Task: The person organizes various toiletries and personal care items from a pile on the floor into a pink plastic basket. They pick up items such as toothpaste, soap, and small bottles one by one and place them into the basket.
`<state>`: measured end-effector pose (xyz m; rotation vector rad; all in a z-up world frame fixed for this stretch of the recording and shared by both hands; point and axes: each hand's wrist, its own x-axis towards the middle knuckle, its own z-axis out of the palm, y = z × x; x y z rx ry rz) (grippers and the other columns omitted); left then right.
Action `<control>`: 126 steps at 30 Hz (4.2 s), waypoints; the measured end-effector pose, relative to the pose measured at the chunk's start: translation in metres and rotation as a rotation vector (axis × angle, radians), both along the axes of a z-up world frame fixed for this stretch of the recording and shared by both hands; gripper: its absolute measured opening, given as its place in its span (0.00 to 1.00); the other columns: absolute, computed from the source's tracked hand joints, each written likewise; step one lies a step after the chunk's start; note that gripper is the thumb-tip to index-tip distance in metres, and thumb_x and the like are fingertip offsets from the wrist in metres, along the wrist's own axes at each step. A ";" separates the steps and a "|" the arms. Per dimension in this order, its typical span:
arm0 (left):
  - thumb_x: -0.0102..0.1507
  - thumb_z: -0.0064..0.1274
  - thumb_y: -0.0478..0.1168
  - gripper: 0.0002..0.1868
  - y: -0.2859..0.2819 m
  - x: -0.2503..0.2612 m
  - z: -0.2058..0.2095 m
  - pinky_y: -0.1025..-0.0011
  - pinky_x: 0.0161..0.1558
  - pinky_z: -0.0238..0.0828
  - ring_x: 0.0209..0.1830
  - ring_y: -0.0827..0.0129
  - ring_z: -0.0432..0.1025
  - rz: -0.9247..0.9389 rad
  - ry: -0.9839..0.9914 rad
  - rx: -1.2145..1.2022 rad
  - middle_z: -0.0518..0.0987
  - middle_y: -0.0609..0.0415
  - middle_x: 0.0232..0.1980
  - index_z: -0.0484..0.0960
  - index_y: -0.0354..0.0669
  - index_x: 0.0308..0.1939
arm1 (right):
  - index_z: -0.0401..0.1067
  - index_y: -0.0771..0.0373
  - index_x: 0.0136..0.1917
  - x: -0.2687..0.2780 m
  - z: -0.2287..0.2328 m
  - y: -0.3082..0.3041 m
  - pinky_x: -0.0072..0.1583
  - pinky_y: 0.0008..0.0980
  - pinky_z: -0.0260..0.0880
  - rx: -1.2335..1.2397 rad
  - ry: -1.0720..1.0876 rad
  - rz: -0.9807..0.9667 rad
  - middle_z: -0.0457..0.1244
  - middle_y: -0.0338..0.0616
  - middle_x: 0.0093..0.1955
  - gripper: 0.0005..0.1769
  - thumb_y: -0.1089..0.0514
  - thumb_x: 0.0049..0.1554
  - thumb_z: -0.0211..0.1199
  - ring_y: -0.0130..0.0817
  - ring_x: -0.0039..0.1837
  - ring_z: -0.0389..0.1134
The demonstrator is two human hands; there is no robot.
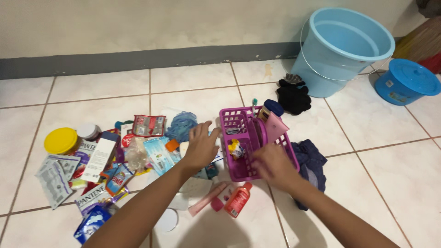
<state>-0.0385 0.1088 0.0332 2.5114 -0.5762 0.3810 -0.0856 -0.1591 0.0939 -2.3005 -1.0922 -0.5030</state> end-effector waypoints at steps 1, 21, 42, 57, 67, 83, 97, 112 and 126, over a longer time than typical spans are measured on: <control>0.51 0.61 0.36 0.31 0.009 -0.006 -0.002 0.41 0.65 0.49 0.69 0.42 0.57 -0.005 -0.012 0.011 0.66 0.34 0.65 0.74 0.43 0.59 | 0.72 0.61 0.52 -0.005 -0.003 0.010 0.53 0.43 0.63 -0.103 0.083 0.054 0.62 0.46 0.47 0.15 0.62 0.50 0.66 0.46 0.51 0.65; 0.63 0.66 0.54 0.27 0.045 -0.117 -0.035 0.42 0.64 0.53 0.64 0.40 0.63 -0.126 0.055 -0.018 0.69 0.30 0.62 0.76 0.37 0.53 | 0.70 0.61 0.60 -0.045 -0.137 0.057 0.68 0.48 0.56 -1.107 -0.034 0.508 0.62 0.53 0.61 0.30 0.51 0.45 0.68 0.51 0.68 0.61; 0.62 0.58 0.44 0.19 0.091 -0.092 -0.084 0.54 0.62 0.59 0.64 0.53 0.68 -0.072 -0.050 -0.209 0.77 0.49 0.58 0.76 0.48 0.56 | 0.68 0.63 0.57 -0.045 -0.081 0.118 0.69 0.53 0.59 -0.516 -0.065 0.497 0.62 0.51 0.61 0.23 0.55 0.49 0.67 0.52 0.69 0.62; 0.67 0.41 0.62 0.26 0.098 -0.068 -0.023 0.71 0.32 0.78 0.33 0.69 0.78 -0.286 1.279 -1.404 0.81 0.53 0.42 0.75 0.46 0.54 | 0.76 0.51 0.59 -0.016 -0.008 0.164 0.61 0.36 0.76 -0.212 0.955 -0.055 0.73 0.45 0.55 0.13 0.48 0.63 0.63 0.38 0.59 0.74; 0.73 0.43 0.57 0.25 0.054 -0.045 -0.020 0.74 0.41 0.75 0.41 0.75 0.75 -0.321 1.138 -1.160 0.79 0.50 0.48 0.72 0.38 0.58 | 0.54 0.60 0.75 -0.010 -0.012 0.114 0.50 0.31 0.71 0.148 0.821 -0.099 0.63 0.47 0.54 0.37 0.53 0.57 0.65 0.32 0.48 0.68; 0.69 0.53 0.48 0.17 -0.060 -0.020 0.018 0.75 0.40 0.72 0.39 0.77 0.74 -0.544 1.127 -0.799 0.82 0.53 0.45 0.78 0.40 0.55 | 0.73 0.66 0.58 0.039 0.059 -0.048 0.50 0.26 0.70 0.435 0.745 -0.237 0.68 0.37 0.45 0.12 0.59 0.62 0.61 0.22 0.47 0.67; 0.59 0.61 0.42 0.10 -0.089 -0.030 -0.013 0.58 0.44 0.72 0.41 0.55 0.77 -0.494 0.205 -0.258 0.83 0.49 0.39 0.87 0.42 0.40 | 0.76 0.63 0.55 0.045 0.013 -0.097 0.53 0.34 0.72 0.133 0.490 -0.461 0.70 0.47 0.49 0.14 0.60 0.55 0.67 0.38 0.49 0.73; 0.56 0.63 0.49 0.11 -0.077 -0.045 -0.037 0.57 0.54 0.59 0.43 0.55 0.74 -0.353 0.286 0.119 0.82 0.51 0.32 0.88 0.47 0.32 | 0.79 0.56 0.43 0.045 -0.056 -0.087 0.55 0.43 0.68 -0.415 0.361 -0.281 0.72 0.42 0.43 0.06 0.58 0.49 0.69 0.45 0.50 0.72; 0.63 0.51 0.34 0.10 -0.058 -0.039 -0.002 0.56 0.51 0.62 0.48 0.53 0.71 -0.125 -0.118 -0.290 0.77 0.47 0.44 0.80 0.39 0.48 | 0.77 0.58 0.51 0.027 -0.040 -0.080 0.59 0.44 0.61 -0.353 0.351 -0.299 0.67 0.43 0.49 0.13 0.51 0.56 0.67 0.44 0.56 0.66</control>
